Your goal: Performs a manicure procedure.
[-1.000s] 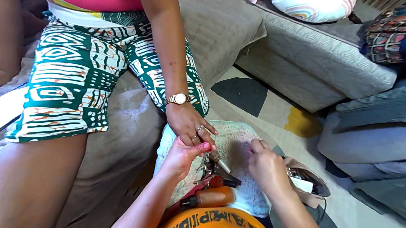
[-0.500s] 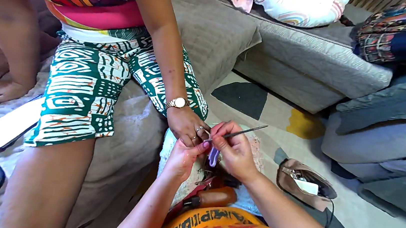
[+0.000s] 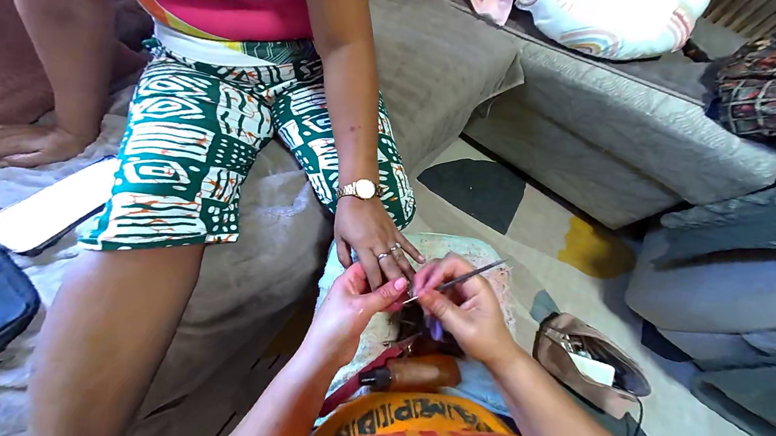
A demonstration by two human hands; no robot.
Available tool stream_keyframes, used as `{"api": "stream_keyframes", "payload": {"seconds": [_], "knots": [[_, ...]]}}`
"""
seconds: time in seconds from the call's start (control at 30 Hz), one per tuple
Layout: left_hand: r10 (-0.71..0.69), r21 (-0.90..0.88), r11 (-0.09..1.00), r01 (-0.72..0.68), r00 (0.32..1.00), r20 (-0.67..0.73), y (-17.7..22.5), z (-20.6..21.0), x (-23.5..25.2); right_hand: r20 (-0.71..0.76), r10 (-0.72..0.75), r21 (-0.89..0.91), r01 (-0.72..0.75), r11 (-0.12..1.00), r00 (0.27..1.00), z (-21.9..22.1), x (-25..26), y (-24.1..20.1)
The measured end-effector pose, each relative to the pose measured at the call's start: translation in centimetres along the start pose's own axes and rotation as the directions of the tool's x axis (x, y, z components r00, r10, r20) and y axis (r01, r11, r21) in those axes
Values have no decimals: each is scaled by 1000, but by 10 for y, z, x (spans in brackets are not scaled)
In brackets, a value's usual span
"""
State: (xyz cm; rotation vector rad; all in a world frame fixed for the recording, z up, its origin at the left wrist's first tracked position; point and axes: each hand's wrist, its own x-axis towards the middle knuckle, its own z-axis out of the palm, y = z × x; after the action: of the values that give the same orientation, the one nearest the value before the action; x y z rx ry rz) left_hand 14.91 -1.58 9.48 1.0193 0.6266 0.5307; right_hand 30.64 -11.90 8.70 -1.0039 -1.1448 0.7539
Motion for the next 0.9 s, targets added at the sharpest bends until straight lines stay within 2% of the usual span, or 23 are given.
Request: {"api": "stream_keyframes", "payload": {"seconds": [0.07,0.23,0.47,0.63,0.8,0.9], "knots": [[-35,-82,996,37,999,25,-1,1,3,-57,3,-61,-6,998,998,-11,-5,-5],[-78,-176,980,92,994,83,0,5,7,-88,-18,-133,6,991,996,-14,-9,-10],[-88,-173,980,93,995,34,-3,11,8,-93,-36,-203,16,979,995,-14,-13,-12],[-81,-164,983,84,996,23,-4,13,12,-169,-39,-217,1,976,985,-13,-9,-5],[-81,-134,988,83,997,20,-3,13,15,-135,-44,-240,11,971,990,-13,-14,-9],[-75,-127,989,76,997,8,-5,15,17,-181,-46,-261,-3,965,982,-13,-9,-5]]}}
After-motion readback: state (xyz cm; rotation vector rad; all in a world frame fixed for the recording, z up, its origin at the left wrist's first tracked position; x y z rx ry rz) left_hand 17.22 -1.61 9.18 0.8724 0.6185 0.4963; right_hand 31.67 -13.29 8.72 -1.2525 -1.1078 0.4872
